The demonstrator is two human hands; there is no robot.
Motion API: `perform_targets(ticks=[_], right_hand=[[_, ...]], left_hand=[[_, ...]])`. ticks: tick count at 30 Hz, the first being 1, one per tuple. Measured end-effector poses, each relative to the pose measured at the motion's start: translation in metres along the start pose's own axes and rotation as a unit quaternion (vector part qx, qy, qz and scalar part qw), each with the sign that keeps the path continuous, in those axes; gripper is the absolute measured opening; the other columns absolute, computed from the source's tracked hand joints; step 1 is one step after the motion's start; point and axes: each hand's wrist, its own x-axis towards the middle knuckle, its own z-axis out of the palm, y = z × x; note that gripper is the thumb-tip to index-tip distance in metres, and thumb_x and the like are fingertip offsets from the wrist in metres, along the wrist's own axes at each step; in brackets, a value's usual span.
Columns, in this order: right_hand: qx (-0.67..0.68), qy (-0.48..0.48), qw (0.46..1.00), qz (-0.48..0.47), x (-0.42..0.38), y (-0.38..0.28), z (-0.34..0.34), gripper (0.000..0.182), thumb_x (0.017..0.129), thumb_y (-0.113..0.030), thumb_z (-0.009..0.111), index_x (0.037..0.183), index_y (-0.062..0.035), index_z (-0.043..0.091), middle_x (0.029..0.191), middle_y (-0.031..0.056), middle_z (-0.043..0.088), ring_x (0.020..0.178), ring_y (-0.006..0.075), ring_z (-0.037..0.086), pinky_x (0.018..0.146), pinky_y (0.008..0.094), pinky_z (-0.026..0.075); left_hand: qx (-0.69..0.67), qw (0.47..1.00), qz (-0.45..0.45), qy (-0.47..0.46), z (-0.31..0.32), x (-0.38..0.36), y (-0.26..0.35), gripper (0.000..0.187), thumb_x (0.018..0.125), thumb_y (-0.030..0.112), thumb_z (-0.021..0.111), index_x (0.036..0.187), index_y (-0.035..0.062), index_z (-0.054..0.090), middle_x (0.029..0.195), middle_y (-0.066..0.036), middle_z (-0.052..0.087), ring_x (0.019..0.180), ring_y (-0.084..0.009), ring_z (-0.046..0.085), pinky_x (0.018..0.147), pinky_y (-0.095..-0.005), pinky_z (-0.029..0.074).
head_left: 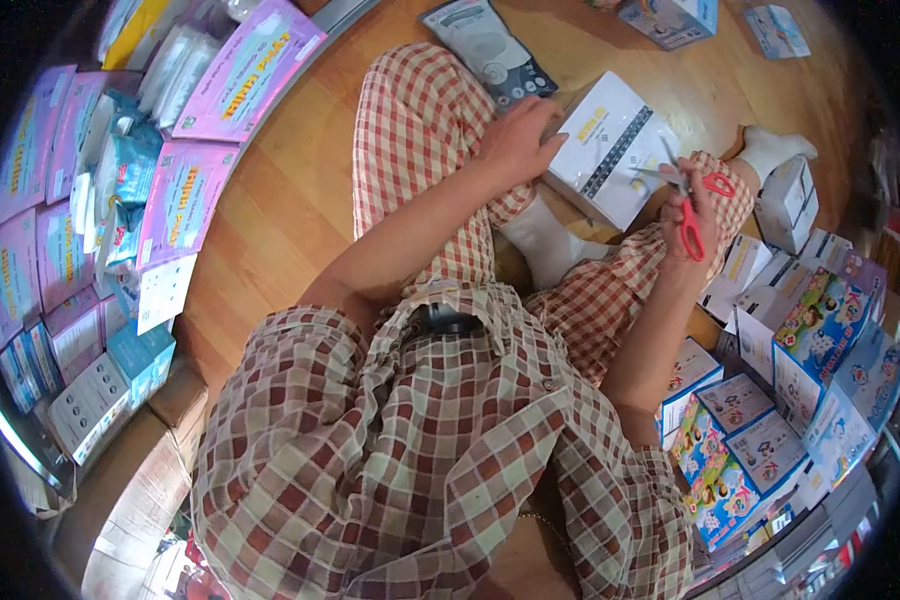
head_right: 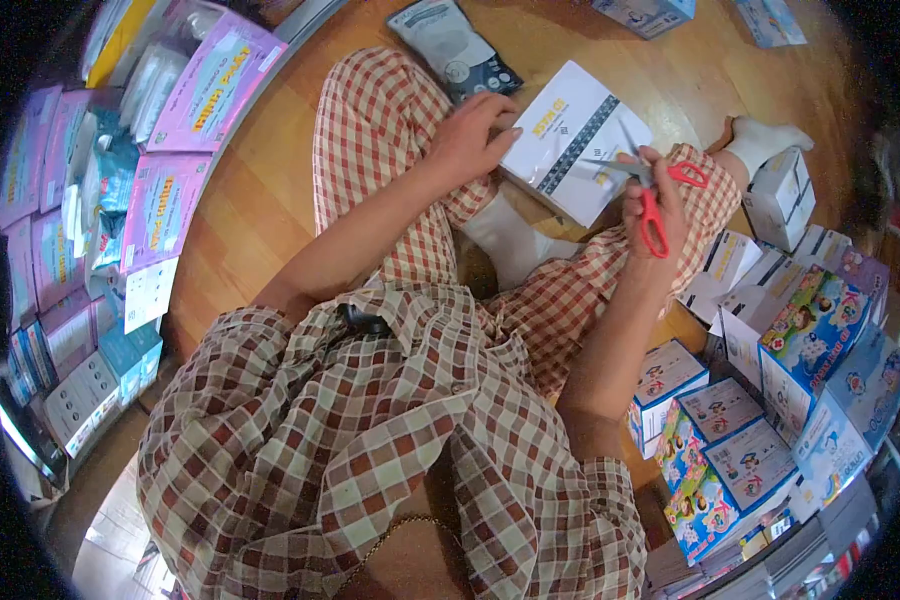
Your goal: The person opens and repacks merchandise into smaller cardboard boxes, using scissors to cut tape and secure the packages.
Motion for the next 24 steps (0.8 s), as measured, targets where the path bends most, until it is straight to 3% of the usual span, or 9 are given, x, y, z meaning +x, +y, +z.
perform_targets(ticks=[3, 4, 9, 11, 13, 16, 20, 23, 24], right_hand=[[-0.181, -0.041, 0.982, -0.037, -0.012, 0.004, 0.016, 0.027, 0.093, -0.020, 0.049, 0.106, 0.0027, 0.056, 0.091, 0.0210, 0.064, 0.050, 0.0129, 0.055, 0.041, 0.0176, 0.046], [-0.179, -0.034, 0.982, -0.050, -0.019, 0.007, 0.026, 0.027, 0.093, -0.020, 0.049, 0.106, 0.0027, 0.056, 0.091, 0.0210, 0.064, 0.050, 0.0129, 0.055, 0.041, 0.0176, 0.046], [-0.364, -0.067, 0.929, -0.010, -0.044, 0.014, 0.056, 0.023, 0.091, -0.019, 0.053, 0.098, 0.0026, 0.060, 0.080, 0.0130, 0.066, 0.051, 0.0163, 0.062, 0.037, 0.0231, 0.046], [-0.362, -0.079, 0.929, 0.000, -0.052, 0.015, 0.061, 0.023, 0.091, -0.018, 0.053, 0.098, 0.0023, 0.060, 0.078, 0.0118, 0.066, 0.050, 0.0168, 0.061, 0.037, 0.0235, 0.046], [-0.359, -0.092, 0.929, 0.013, -0.058, 0.012, 0.059, 0.022, 0.092, -0.018, 0.052, 0.098, 0.0020, 0.060, 0.075, 0.0106, 0.065, 0.049, 0.0173, 0.061, 0.037, 0.0240, 0.046], [-0.227, -0.163, 0.954, 0.110, -0.062, 0.005, 0.044, 0.030, 0.093, -0.020, 0.047, 0.103, 0.0065, 0.056, 0.080, 0.0165, 0.062, 0.050, 0.0199, 0.061, 0.040, 0.0284, 0.050], [0.006, -0.224, 0.973, 0.045, -0.069, 0.013, 0.041, 0.042, 0.086, -0.013, 0.053, 0.120, 0.0104, 0.042, 0.084, 0.0212, 0.062, 0.052, 0.0244, 0.062, 0.042, 0.0314, 0.052], [-0.155, -0.157, 0.975, -0.013, -0.070, 0.016, 0.038, 0.049, 0.079, -0.006, 0.057, 0.122, 0.0097, 0.040, 0.088, 0.0224, 0.062, 0.055, 0.0238, 0.063, 0.045, 0.0313, 0.053], [-0.131, -0.200, 0.970, -0.054, -0.069, 0.021, 0.038, 0.054, 0.075, 0.000, 0.057, 0.125, 0.0078, 0.039, 0.085, 0.0199, 0.063, 0.058, 0.0212, 0.064, 0.050, 0.0287, 0.054]], left_hand=[[0.017, 0.988, 0.132, 0.082, -0.009, 0.003, 0.014, 0.046, 0.076, 0.024, 0.066, 0.115, 0.0051, 0.051, 0.111, -0.013, 0.052, 0.108, -0.0337, 0.046, 0.091, -0.0411, 0.038], [-0.016, 0.986, 0.162, 0.044, -0.016, 0.003, 0.025, 0.057, 0.071, 0.023, 0.069, 0.121, 0.0046, 0.047, 0.117, -0.014, 0.049, 0.114, -0.0355, 0.041, 0.097, -0.0430, 0.033], [0.015, 0.963, 0.260, -0.071, -0.017, -0.001, 0.061, 0.059, 0.068, 0.020, 0.072, 0.121, 0.0068, 0.050, 0.117, -0.013, 0.052, 0.112, -0.0323, 0.044, 0.097, -0.0424, 0.033], [-0.049, 0.944, 0.223, -0.238, -0.017, 0.002, 0.065, 0.047, 0.070, 0.022, 0.069, 0.113, 0.0082, 0.055, 0.108, -0.012, 0.057, 0.111, -0.0303, 0.046, 0.095, -0.0435, 0.033], [-0.058, 0.938, 0.243, -0.239, -0.015, 0.003, 0.060, 0.031, 0.076, 0.018, 0.067, 0.104, 0.0058, 0.059, 0.093, -0.009, 0.062, 0.096, -0.0230, 0.057, 0.086, -0.0384, 0.041], [-0.337, 0.829, 0.025, -0.446, -0.016, 0.006, 0.053, 0.014, 0.086, 0.012, 0.059, 0.090, -0.0010, 0.062, 0.074, -0.005, 0.063, 0.065, -0.0099, 0.057, 0.061, -0.0247, 0.046], [-0.429, 0.788, -0.028, -0.440, -0.015, 0.004, 0.054, 0.014, 0.088, 0.007, 0.056, 0.093, -0.0056, 0.061, 0.080, -0.006, 0.065, 0.071, -0.0123, 0.061, 0.066, -0.0246, 0.049], [-0.502, 0.772, -0.105, -0.376, -0.014, 0.003, 0.058, 0.015, 0.089, 0.009, 0.055, 0.089, -0.0039, 0.062, 0.077, -0.004, 0.063, 0.066, -0.0099, 0.059, 0.062, -0.0232, 0.048], [-0.487, 0.783, -0.098, -0.374, -0.012, 0.003, 0.056, 0.016, 0.090, 0.010, 0.056, 0.088, -0.0037, 0.062, 0.075, -0.004, 0.063, 0.065, -0.0089, 0.058, 0.060, -0.0226, 0.047]])
